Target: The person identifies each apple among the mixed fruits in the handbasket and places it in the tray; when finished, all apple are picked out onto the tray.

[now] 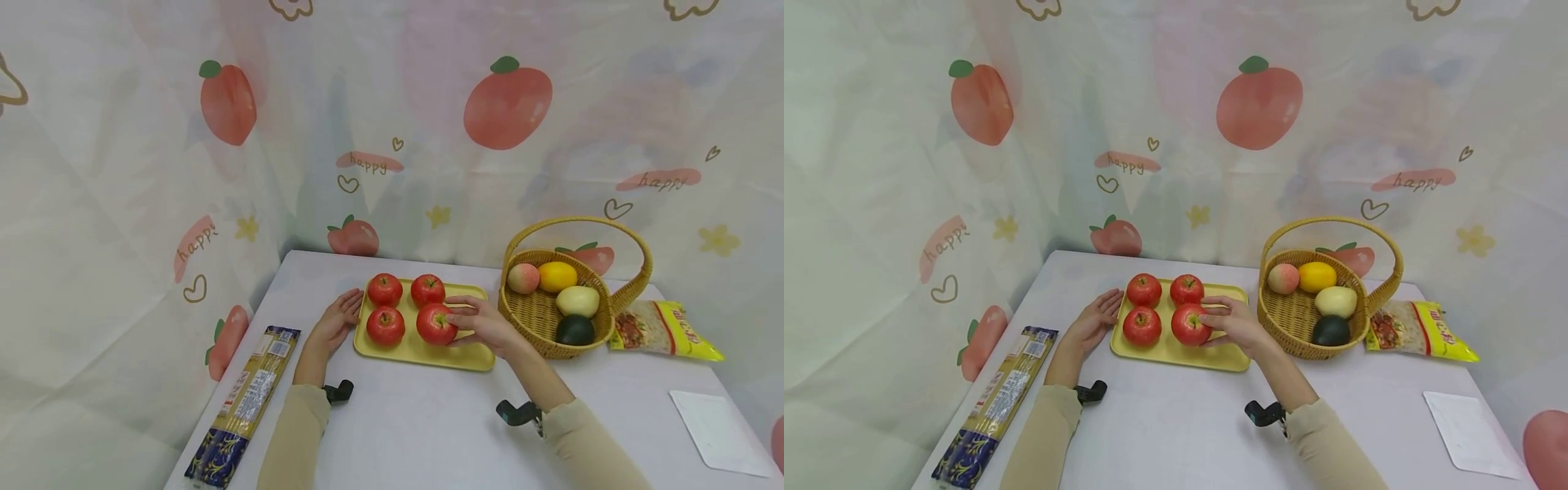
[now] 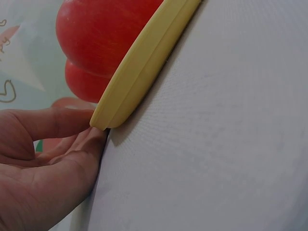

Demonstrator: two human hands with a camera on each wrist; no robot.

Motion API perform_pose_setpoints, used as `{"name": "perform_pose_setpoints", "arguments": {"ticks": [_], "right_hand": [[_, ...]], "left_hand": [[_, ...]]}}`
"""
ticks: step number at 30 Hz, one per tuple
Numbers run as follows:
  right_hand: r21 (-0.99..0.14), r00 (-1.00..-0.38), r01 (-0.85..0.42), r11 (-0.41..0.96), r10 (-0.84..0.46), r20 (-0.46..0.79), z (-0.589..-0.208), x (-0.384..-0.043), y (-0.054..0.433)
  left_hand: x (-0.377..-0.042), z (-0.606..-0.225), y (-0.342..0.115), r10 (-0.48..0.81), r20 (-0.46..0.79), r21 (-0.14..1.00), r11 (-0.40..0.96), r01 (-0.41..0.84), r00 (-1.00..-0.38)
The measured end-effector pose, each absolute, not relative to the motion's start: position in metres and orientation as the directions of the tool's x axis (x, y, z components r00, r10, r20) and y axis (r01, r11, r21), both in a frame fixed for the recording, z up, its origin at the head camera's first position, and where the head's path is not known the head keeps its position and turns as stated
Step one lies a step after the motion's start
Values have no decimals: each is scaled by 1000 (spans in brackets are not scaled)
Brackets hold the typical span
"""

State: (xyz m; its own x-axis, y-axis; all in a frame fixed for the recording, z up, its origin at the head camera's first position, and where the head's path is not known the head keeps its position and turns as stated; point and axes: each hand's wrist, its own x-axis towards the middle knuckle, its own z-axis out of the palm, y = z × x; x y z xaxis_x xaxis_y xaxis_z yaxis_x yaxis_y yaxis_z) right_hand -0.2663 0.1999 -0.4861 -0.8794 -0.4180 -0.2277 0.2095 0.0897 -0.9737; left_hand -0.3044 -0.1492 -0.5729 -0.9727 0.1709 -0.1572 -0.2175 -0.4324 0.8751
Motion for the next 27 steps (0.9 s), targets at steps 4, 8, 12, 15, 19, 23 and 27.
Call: {"name": "perform_pose_setpoints", "arguments": {"ticks": [4,8,12,15,19,23,27], "right_hand": [[-968,-884,227,107,-394,-251,-491,-266,194],[-959,-887,254,125,-366,-283,-494,-267,189],[-952,-883,275,138,-356,-306,-498,-269,186],[-946,-883,280,163,-342,-320,-500,-270,183],[-937,-900,264,229,-292,-325,-503,-270,183],[-930,-919,250,270,-236,-315,-504,-270,184],[-933,-925,245,264,-224,-307,-502,-271,185]], "left_hand": [[-304,-574,-148,163,-160,872,-440,-217,-974],[-305,-574,-148,164,-158,875,-434,-215,-974],[-305,-574,-148,167,-154,877,-430,-212,-974],[-306,-574,-148,162,-153,878,-430,-210,-975],[-305,-574,-147,159,-159,873,-438,-213,-975],[-305,-574,-145,168,-156,876,-431,-215,-973],[-306,-575,-145,168,-155,875,-434,-214,-974]]}}
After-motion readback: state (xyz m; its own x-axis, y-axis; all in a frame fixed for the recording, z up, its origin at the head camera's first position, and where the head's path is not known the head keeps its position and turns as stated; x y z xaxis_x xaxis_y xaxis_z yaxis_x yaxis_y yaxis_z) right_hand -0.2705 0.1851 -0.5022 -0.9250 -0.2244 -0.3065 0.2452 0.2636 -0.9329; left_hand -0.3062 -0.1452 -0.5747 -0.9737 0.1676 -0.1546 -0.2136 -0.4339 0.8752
